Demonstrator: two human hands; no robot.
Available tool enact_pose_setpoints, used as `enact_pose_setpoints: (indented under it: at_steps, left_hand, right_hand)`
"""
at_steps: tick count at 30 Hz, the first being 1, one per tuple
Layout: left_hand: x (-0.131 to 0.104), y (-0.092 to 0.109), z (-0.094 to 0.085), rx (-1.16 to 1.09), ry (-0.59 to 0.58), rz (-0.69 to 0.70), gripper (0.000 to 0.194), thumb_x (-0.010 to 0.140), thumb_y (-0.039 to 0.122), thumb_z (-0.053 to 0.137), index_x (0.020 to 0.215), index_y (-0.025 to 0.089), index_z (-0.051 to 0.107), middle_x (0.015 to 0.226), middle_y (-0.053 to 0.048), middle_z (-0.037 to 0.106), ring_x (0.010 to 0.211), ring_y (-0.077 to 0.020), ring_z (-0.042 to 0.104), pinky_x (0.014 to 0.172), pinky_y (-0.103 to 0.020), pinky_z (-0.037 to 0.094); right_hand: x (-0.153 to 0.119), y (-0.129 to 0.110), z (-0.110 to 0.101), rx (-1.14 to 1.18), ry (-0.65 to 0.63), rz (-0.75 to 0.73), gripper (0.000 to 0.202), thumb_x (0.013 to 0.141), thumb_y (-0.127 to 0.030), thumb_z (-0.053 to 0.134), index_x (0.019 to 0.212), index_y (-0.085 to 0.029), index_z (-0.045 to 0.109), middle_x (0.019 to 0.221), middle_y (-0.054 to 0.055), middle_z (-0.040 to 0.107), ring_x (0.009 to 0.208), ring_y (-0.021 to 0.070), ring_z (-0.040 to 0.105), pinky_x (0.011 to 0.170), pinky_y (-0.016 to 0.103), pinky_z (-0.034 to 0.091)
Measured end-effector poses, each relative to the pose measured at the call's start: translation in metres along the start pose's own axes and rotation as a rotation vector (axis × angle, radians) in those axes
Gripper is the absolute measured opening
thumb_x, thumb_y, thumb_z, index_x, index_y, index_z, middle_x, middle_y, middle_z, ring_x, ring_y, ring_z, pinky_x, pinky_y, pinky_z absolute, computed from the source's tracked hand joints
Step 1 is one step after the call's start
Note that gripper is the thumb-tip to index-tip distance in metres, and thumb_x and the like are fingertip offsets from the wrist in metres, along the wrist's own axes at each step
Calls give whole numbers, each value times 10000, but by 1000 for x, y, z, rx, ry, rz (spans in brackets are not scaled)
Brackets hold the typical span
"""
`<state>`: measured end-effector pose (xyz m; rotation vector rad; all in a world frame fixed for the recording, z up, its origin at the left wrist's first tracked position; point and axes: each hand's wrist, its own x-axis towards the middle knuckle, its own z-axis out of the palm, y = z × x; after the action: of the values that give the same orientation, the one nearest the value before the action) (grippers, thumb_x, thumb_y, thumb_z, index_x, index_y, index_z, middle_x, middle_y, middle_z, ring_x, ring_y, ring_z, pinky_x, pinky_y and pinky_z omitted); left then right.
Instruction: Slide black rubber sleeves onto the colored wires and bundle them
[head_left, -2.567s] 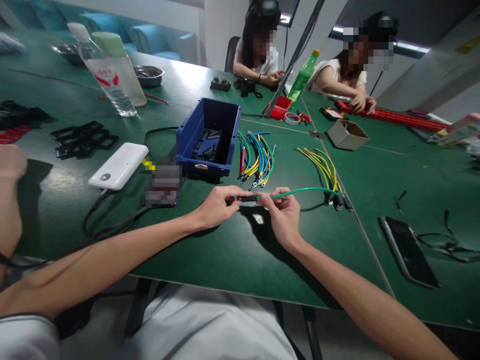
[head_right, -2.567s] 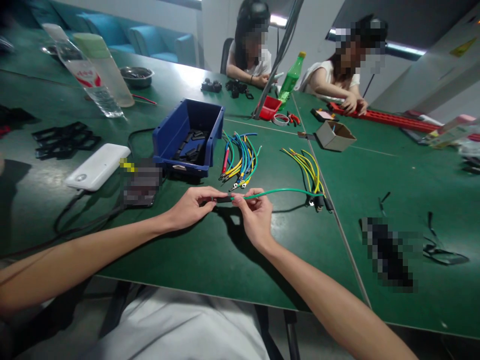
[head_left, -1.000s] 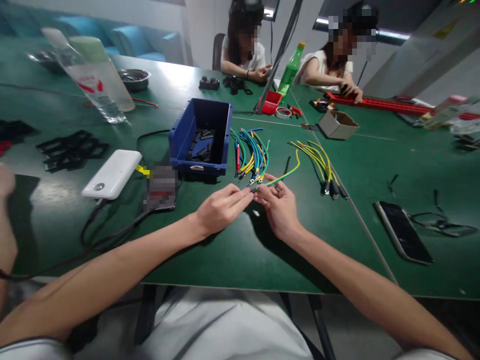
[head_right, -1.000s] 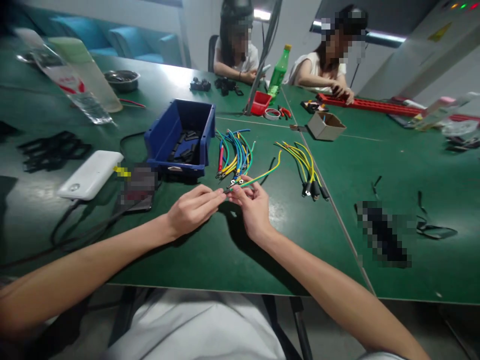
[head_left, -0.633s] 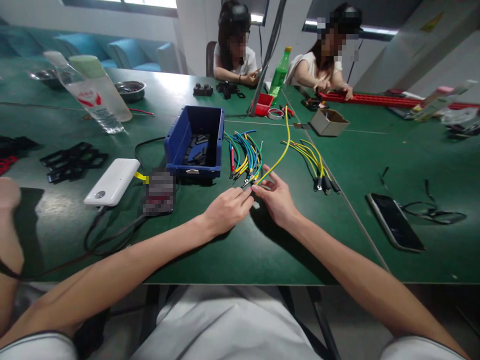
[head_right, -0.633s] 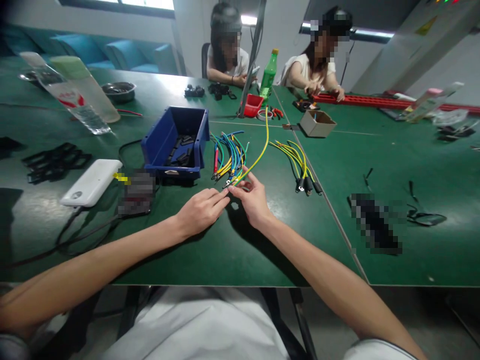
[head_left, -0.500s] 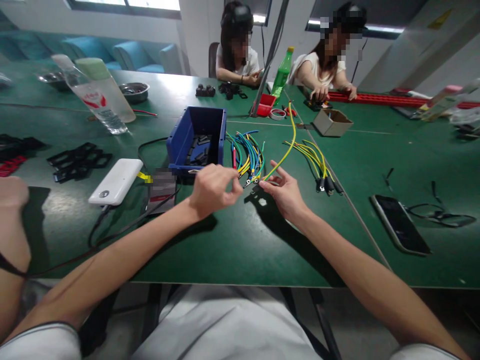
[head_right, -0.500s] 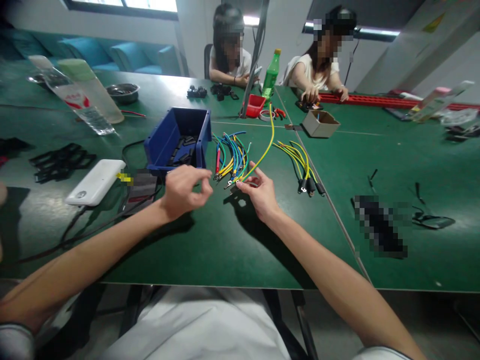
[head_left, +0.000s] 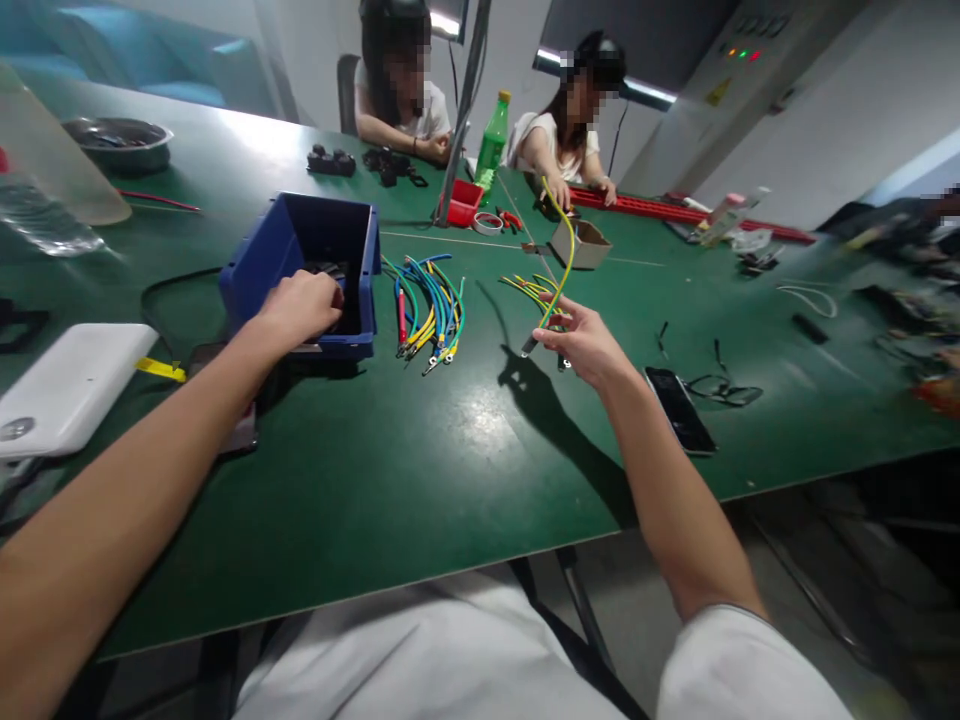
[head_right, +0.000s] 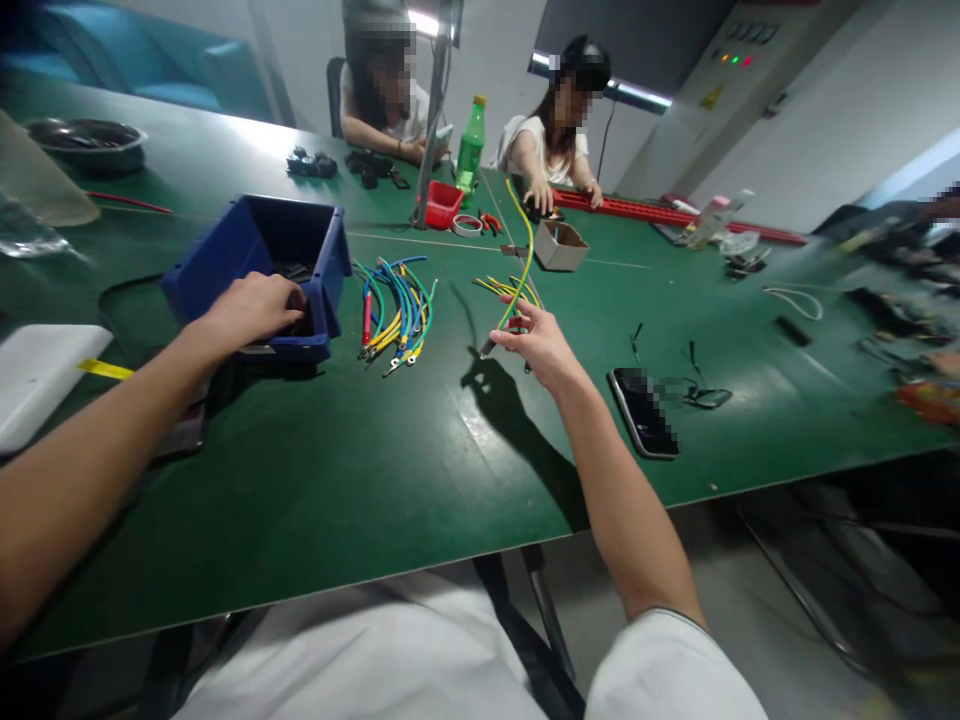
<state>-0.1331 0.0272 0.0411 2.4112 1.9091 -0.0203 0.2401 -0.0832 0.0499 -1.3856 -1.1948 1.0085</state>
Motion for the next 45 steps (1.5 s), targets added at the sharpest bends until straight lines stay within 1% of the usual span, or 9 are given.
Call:
enact_pose_setpoints:
  at_steps: [6, 13, 21, 28, 34, 36, 39, 42, 45]
  left_hand:
    - [-9, 5, -5, 15, 79, 35, 346, 894, 274, 417, 1078, 85, 641, 997, -161, 651, 914, -269, 571, 832, -396, 452]
    - [-6, 5, -2, -3, 102, 49, 351, 914, 323, 438, 1103, 92, 621, 1009, -136, 645, 966, -274, 580, 868, -389, 444]
    - [5, -2, 7, 39, 85, 54, 388, 801, 275, 478, 1121, 138, 649, 1035, -173, 677, 957, -348, 626, 783, -397, 490]
    - [2, -3, 11, -7, 133, 52, 344, 788, 235, 502, 1075, 138, 664, 1011, -180, 676, 964, -345, 637, 775, -379, 498]
    - [1, -3, 13, -38, 134, 58, 313, 804, 181, 475, 1043, 120, 668, 977, -200, 671, 942, -353, 643, 775, -404, 495]
    - [1, -3, 13, -39, 134, 55, 316, 804, 170, 473, 1050, 119, 664, 976, -201, 669, 943, -348, 642, 786, -404, 492]
    - [0, -3, 13, -48, 137, 53, 323, 801, 155, 472, 1064, 119, 656, 985, -199, 665, 954, -338, 638, 803, -398, 489]
    - [-2, -3, 11, -53, 144, 57, 306, 799, 137, 469, 1036, 124, 661, 976, -192, 666, 957, -333, 638, 792, -383, 492]
    - [-3, -2, 8, -54, 138, 52, 294, 792, 132, 484, 1023, 134, 666, 966, -185, 670, 944, -324, 644, 781, -370, 495]
  right_hand:
    - [10, 5, -58, -127, 29, 102, 678, 503, -113, 813, 1157, -163, 642, 664, -19, 602, 504, 109, 553, 429, 219, 411]
    - [25, 7, -91, -240, -29, 284, 619, 483, -14, 803, 1075, -143, 678, 665, 5, 618, 512, 119, 564, 432, 220, 445]
    - [32, 8, -86, -879, -76, 266, 561, 648, -115, 742, 1195, -95, 614, 735, 34, 662, 551, 116, 585, 530, 225, 474]
    - [27, 9, -74, -1141, 37, 150, 439, 628, -163, 728, 1060, -91, 704, 874, 114, 721, 833, 241, 667, 739, 297, 477]
    - [19, 4, -30, -1211, 216, -51, 265, 754, -287, 615, 924, -126, 738, 881, 142, 729, 859, 262, 670, 755, 312, 456]
    - [18, 0, 0, -1107, 254, -187, 282, 799, -365, 571, 839, -138, 734, 770, 105, 722, 729, 218, 665, 684, 280, 451]
    - [22, -2, 56, -879, 196, -271, 431, 843, -495, 491, 678, -145, 681, 544, 38, 626, 498, 150, 556, 539, 248, 391]
    - [28, 7, 109, -810, 274, -376, 498, 880, -497, 422, 559, -156, 590, 518, 21, 570, 492, 124, 501, 521, 238, 339]
    - [31, 22, 142, -868, 249, -303, 478, 884, -509, 410, 613, -170, 610, 587, 36, 615, 568, 146, 558, 557, 238, 357]
